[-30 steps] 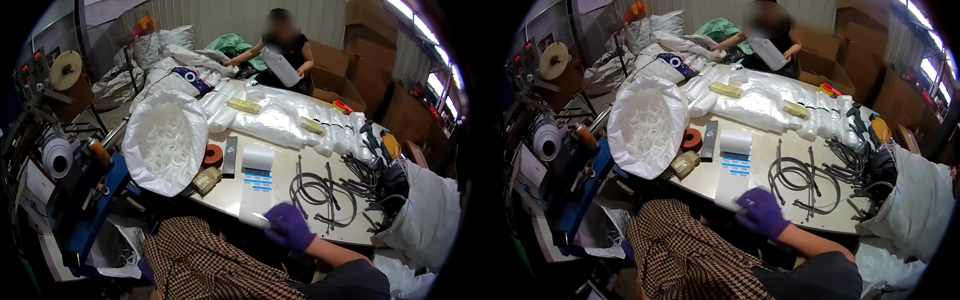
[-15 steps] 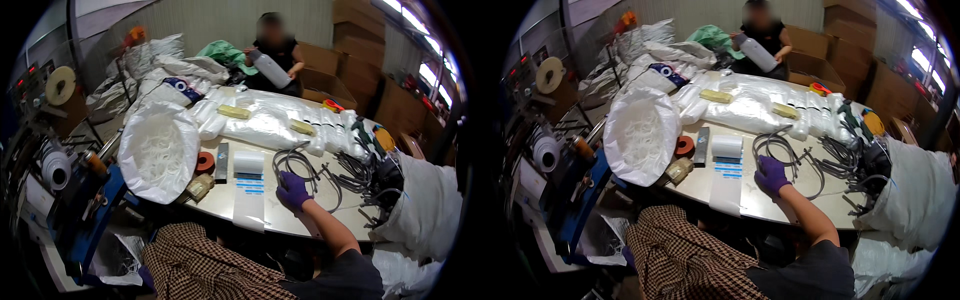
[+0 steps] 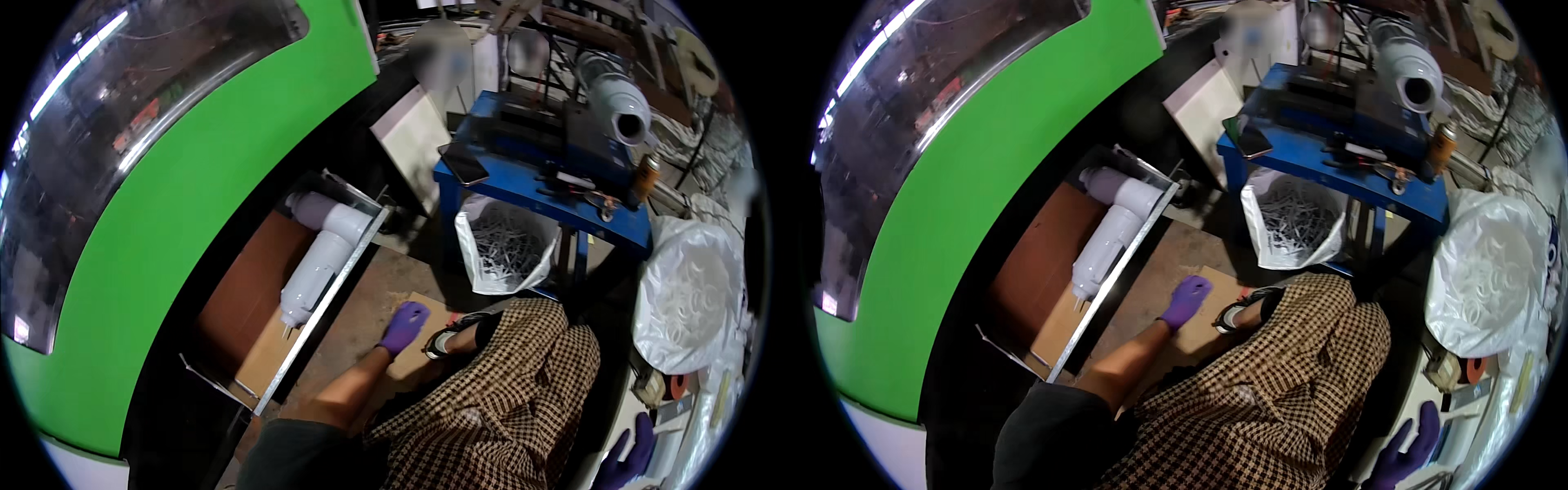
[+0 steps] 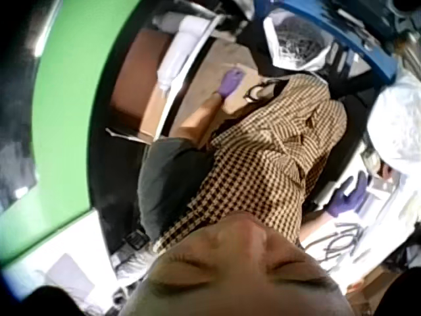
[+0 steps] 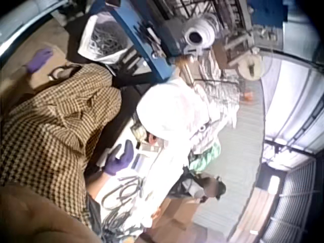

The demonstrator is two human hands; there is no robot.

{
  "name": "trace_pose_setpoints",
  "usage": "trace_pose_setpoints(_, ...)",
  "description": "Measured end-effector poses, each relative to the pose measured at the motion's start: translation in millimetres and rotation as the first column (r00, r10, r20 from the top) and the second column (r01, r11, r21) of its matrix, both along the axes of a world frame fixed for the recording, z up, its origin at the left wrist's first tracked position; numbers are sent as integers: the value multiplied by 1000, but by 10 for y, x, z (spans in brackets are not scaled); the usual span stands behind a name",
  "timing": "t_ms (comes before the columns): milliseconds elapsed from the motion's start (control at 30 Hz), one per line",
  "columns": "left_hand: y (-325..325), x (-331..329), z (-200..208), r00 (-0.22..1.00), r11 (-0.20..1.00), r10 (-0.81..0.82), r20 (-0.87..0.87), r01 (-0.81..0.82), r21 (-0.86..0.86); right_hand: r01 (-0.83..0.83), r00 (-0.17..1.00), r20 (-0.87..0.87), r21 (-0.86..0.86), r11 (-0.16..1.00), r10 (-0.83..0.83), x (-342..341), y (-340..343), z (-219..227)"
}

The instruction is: The person assembles white plastic containers by attaching handles and securing them with rubber bands. They repeatedly pick up containers, attach handles, and wrap rubber bands around the necks, placing finished units aside.

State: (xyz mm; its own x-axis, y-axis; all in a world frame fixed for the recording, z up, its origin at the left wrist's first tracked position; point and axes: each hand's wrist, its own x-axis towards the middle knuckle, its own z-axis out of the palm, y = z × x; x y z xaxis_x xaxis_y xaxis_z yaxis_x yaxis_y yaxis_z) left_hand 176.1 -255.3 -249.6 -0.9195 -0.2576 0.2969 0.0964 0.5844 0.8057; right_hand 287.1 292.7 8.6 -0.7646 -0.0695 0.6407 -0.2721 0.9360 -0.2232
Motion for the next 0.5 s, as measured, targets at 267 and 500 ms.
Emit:
trace_pose_setpoints(267, -2344, 1534, -276, 777, 363, 601, -187, -474, -802, -481, 823, 281, -117, 869, 494, -755, -1105, 10)
trace_pose_setpoints(500, -3072, 1971, -347, 428, 553, 801, 419, -259, -792, -242, 719, 689, 129, 962, 88, -1838, -2042, -673)
